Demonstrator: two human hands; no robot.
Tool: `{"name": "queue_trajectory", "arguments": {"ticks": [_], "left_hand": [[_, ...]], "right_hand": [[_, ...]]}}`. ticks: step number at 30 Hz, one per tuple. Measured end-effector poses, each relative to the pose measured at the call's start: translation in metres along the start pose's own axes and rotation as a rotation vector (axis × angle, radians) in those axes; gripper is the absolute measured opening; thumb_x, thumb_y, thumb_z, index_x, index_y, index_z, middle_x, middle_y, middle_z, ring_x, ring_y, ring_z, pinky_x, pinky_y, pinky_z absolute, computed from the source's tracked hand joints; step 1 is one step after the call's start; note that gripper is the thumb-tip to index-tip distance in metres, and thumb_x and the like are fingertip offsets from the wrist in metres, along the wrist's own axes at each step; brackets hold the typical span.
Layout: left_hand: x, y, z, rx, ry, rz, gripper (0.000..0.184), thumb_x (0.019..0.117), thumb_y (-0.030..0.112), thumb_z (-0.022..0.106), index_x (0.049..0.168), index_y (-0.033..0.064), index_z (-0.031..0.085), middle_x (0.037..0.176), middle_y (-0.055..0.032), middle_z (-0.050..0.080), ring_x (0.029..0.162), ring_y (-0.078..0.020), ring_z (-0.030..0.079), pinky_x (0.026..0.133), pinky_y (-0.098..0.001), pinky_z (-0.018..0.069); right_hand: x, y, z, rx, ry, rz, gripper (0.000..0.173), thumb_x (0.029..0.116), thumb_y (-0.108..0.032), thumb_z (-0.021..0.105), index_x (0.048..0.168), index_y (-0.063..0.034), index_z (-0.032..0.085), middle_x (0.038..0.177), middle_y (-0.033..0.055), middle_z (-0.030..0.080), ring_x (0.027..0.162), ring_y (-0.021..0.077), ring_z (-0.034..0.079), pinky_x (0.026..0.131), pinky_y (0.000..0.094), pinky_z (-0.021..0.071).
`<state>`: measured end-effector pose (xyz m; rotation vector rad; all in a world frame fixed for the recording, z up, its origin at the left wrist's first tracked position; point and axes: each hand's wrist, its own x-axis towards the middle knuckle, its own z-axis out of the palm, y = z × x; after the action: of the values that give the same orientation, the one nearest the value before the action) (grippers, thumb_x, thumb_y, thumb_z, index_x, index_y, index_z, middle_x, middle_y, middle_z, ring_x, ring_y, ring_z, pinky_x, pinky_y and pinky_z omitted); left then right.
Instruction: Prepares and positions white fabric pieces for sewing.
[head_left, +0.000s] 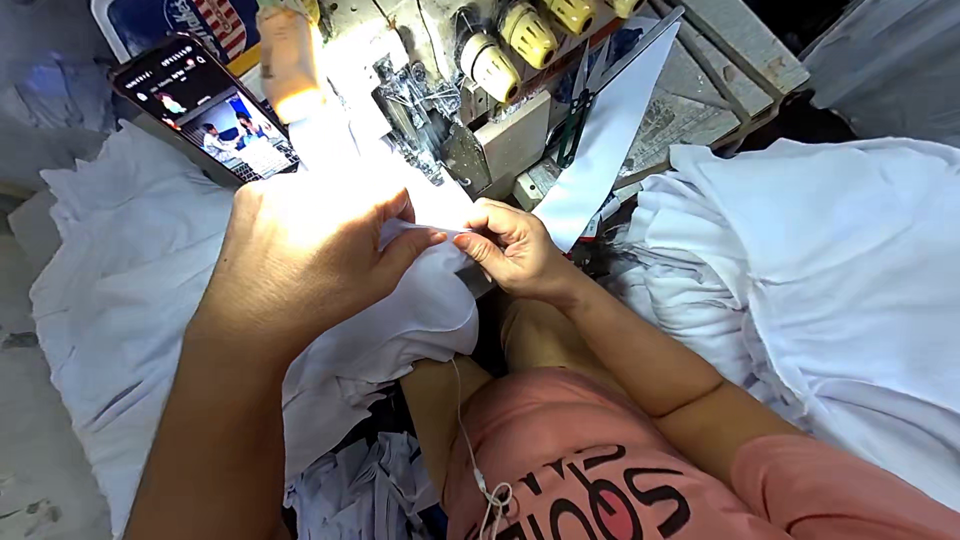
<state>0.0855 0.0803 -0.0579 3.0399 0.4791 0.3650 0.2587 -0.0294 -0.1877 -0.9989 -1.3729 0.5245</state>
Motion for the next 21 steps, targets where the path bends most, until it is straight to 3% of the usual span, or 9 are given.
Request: {"name": "queue_trajectory", "arguments": {"ticks": [9, 12, 14, 16, 17, 19, 21], "left_hand": [[0.008, 0.000, 0.009, 0.022, -0.054, -0.043, 0.045, 0.1001, 0.045, 0.053, 0.083, 0.0049, 0.065, 0.060, -0.0120, 0.052, 0.054, -0.0323, 0.055, 0.049, -0.0473, 0.0332], [0.011, 0.000, 0.015, 0.019, -0.032, -0.015, 0.046, 0.1001, 0.044, 0.052, 0.079, 0.0039, 0.063, 0.063, -0.0129, 0.052, 0.056, -0.0335, 0.056, 0.049, -0.0471, 0.0342], [0.011, -0.003, 0.022, -0.020, 0.023, 0.082, 0.046, 0.0995, 0.040, 0.054, 0.072, 0.0041, 0.061, 0.072, -0.0130, 0.056, 0.068, -0.0327, 0.058, 0.060, -0.0482, 0.0385], [0.011, -0.013, 0.028, -0.063, 0.010, 0.205, 0.048, 0.1016, 0.038, 0.053, 0.069, 0.0038, 0.060, 0.086, -0.0176, 0.066, 0.092, -0.0379, 0.062, 0.084, -0.0558, 0.0407], [0.011, -0.021, 0.032, -0.051, -0.006, 0.239, 0.049, 0.1020, 0.041, 0.051, 0.069, 0.0048, 0.059, 0.086, -0.0174, 0.065, 0.095, -0.0384, 0.063, 0.090, -0.0572, 0.0392], [0.008, -0.041, 0.032, 0.018, -0.050, 0.204, 0.058, 0.1013, 0.053, 0.045, 0.075, 0.0030, 0.059, 0.076, -0.0186, 0.061, 0.085, -0.0404, 0.063, 0.094, -0.0622, 0.0369], [0.003, -0.062, 0.017, 0.102, -0.146, 0.061, 0.075, 0.0955, 0.070, 0.040, 0.093, -0.0004, 0.066, 0.081, -0.0224, 0.066, 0.088, -0.0446, 0.067, 0.099, -0.0718, 0.0349]], "right_hand": [[0.011, 0.006, 0.003, 0.024, 0.022, -0.010, 0.011, 0.0964, 0.001, 0.061, 0.093, 0.0087, 0.067, 0.089, 0.0091, 0.063, 0.081, 0.0018, 0.058, 0.074, 0.0134, 0.0489], [0.014, 0.007, 0.003, 0.050, 0.022, -0.007, 0.010, 0.0964, 0.001, 0.061, 0.093, 0.0079, 0.067, 0.090, 0.0082, 0.064, 0.082, 0.0011, 0.058, 0.074, 0.0134, 0.0486], [0.014, 0.008, 0.002, 0.056, 0.007, 0.003, 0.010, 0.0967, 0.001, 0.061, 0.095, 0.0077, 0.067, 0.092, 0.0072, 0.063, 0.082, -0.0001, 0.058, 0.073, 0.0122, 0.0495], [0.013, 0.008, 0.001, 0.040, -0.012, -0.009, 0.011, 0.0968, 0.000, 0.061, 0.097, 0.0081, 0.068, 0.093, 0.0080, 0.064, 0.084, 0.0007, 0.060, 0.077, 0.0128, 0.0503], [0.012, 0.009, 0.001, 0.027, -0.015, -0.018, 0.011, 0.0968, 0.000, 0.061, 0.097, 0.0083, 0.069, 0.092, 0.0083, 0.064, 0.085, 0.0010, 0.060, 0.078, 0.0131, 0.0501], [0.011, 0.010, 0.000, 0.012, -0.017, -0.028, 0.012, 0.0973, 0.000, 0.060, 0.096, 0.0079, 0.069, 0.092, 0.0078, 0.064, 0.086, 0.0008, 0.059, 0.080, 0.0131, 0.0496], [0.010, 0.010, 0.000, 0.013, -0.018, -0.022, 0.012, 0.0980, 0.000, 0.059, 0.096, 0.0078, 0.068, 0.092, 0.0076, 0.064, 0.087, 0.0007, 0.059, 0.080, 0.0131, 0.0492]]}}
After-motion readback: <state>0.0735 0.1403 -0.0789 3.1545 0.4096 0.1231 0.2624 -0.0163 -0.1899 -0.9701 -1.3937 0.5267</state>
